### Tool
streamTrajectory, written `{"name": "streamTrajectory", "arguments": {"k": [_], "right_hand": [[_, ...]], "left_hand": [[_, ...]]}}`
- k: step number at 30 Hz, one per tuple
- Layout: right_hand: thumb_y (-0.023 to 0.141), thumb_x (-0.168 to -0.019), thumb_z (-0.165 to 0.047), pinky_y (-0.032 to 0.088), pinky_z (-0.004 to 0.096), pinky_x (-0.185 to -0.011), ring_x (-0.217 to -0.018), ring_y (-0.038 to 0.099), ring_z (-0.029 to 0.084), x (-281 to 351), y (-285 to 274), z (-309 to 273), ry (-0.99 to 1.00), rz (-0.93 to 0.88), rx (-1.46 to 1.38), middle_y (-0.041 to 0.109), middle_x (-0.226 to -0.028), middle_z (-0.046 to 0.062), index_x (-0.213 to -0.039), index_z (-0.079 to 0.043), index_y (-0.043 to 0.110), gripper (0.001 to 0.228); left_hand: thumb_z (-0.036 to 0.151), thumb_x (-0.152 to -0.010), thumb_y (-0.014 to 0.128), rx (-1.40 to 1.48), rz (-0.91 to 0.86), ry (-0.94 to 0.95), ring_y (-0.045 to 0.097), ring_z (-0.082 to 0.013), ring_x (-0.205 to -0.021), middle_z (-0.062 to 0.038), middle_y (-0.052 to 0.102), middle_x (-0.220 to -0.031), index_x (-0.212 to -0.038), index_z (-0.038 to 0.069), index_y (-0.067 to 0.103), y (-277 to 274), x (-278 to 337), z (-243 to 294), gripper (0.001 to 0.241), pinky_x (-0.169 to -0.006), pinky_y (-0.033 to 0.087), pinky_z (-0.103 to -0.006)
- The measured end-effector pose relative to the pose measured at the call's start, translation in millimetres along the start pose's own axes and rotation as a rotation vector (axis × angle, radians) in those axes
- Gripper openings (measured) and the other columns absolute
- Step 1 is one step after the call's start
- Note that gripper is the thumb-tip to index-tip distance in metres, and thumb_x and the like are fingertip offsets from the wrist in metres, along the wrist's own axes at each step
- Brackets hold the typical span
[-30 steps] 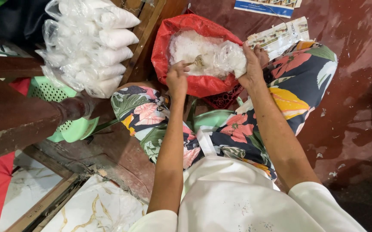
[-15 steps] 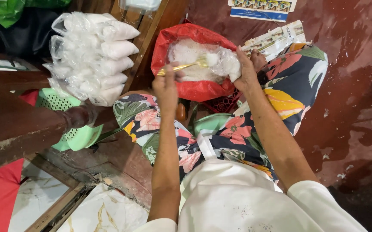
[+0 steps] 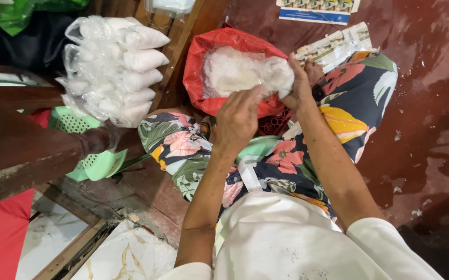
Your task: The person packs white powder from a large sack into small plastic bags using a spoon.
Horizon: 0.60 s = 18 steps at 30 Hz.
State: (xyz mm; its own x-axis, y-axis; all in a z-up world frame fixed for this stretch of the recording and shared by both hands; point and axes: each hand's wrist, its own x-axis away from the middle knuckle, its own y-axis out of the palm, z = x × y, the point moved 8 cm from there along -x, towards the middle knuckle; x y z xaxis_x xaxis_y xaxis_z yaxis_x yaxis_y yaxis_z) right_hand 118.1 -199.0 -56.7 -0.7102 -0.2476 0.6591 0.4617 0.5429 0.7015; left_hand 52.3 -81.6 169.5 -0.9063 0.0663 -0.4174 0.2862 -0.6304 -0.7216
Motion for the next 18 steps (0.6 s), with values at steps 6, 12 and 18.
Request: {"name": "streamTrajectory", "arguments": {"k": [6,12,18], "right_hand": [[0.072,-0.075,-0.047,0.044,0.046,-0.103,-0.113,0.06,0.029,-8,-7,0,-0.013,-0.046,0.078,0.062,-0.121,0.016,-0.119,0.0,0.059,0.065],[0.072,-0.073,-0.035,0.056,0.037,-0.071,-0.085,0.068,0.023,19,16,-10,0.021,0.097,0.004,0.07,-0.09,0.006,-0.094,-0.01,0.067,0.032],[0.073,-0.073,-0.032,0.054,0.036,-0.077,-0.088,0.067,0.024,20,19,-8,0.028,0.074,-0.011,0.07,-0.091,0.009,-0.094,-0.007,0.067,0.033]], "left_hand": [[0.009,-0.089,0.058,0.148,-0.055,-0.014,0.065,-0.0292,-0.078,-0.01,0.066,-0.083,-0.102,0.011,0.068,-13,-10,-6,0.016,-0.073,0.053,-0.0375],[0.022,-0.099,0.035,0.215,0.074,-0.351,0.065,-0.015,-0.061,-0.003,0.068,-0.076,-0.1,0.006,0.063,-41,-20,-78,0.032,-0.057,0.053,-0.0284],[0.03,-0.095,0.035,0.078,-0.045,-0.676,0.069,-0.0247,-0.075,-0.005,0.073,-0.081,-0.103,0.007,0.064,32,28,-194,0.038,-0.064,0.051,-0.0381]]}}
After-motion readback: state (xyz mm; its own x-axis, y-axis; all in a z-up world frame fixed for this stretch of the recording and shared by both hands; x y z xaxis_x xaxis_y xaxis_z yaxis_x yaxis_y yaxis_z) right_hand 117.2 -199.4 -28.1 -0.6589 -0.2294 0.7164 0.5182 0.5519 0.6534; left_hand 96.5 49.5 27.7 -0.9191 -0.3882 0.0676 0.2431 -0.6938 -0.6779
